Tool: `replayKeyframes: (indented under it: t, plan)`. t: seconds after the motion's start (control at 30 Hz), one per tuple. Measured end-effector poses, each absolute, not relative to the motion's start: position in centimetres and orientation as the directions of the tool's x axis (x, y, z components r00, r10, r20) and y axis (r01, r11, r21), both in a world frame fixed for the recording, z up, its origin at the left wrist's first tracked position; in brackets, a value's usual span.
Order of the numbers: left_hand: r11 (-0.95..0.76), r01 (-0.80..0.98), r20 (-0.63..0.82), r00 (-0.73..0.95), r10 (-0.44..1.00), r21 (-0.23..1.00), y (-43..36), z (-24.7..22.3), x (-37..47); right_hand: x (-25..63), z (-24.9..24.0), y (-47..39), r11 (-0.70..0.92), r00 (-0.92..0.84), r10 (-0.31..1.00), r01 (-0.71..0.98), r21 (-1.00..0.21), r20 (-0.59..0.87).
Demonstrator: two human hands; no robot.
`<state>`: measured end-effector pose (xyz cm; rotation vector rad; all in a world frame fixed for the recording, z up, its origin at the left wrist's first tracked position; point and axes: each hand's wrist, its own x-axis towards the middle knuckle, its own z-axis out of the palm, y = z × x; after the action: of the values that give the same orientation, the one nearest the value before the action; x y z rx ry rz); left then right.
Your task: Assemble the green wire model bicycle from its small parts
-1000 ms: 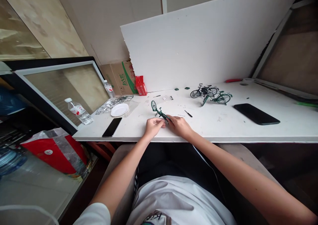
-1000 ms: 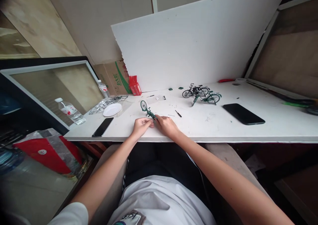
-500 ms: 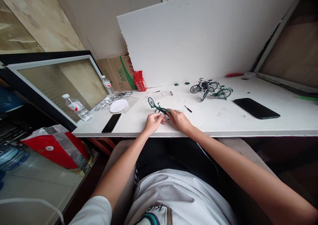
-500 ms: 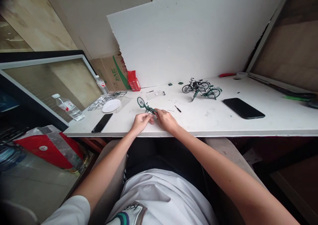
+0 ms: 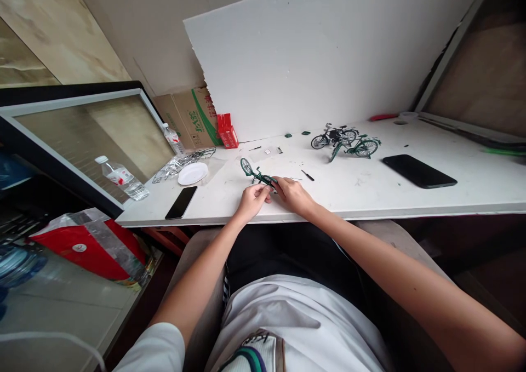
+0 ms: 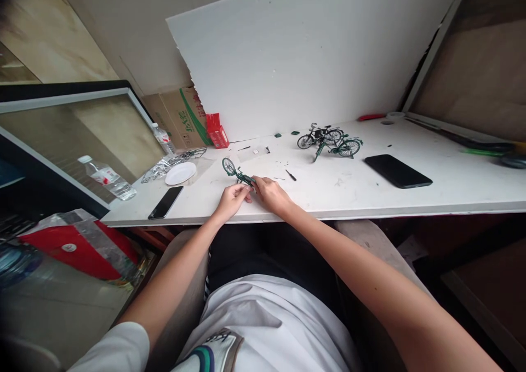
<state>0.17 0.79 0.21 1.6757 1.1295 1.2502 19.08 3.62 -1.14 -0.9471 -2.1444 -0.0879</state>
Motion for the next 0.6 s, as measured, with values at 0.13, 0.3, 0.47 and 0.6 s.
replayKeyframes:
  t: [0.13,0.3,0.47,0.6]
  plan:
    - [-0.34,0.21,0.318,0.131,0.939,0.917,0.87,0.23,0.08,19.06,-1.13,3.51,0.705,-0.431,0.603,0.682,-0.195,0.672]
    - [-0.342,0.181,0.31,0.183,0.933,0.922,1.16,0.38,-0.27,19.06,-1.06,3.18,0.703,-0.453,0.595,0.694,-0.157,0.664]
    - [-0.333,0.153,0.294,0.232,0.927,0.93,1.07,0.66,-0.36,19.14,-1.05,3.07,0.73,-0.455,0.543,0.672,-0.128,0.706]
    - [-0.339,0.138,0.3,0.241,0.923,0.931,0.85,0.89,-0.17,19.06,-0.89,3.07,0.743,-0.401,0.546,0.637,-0.205,0.736]
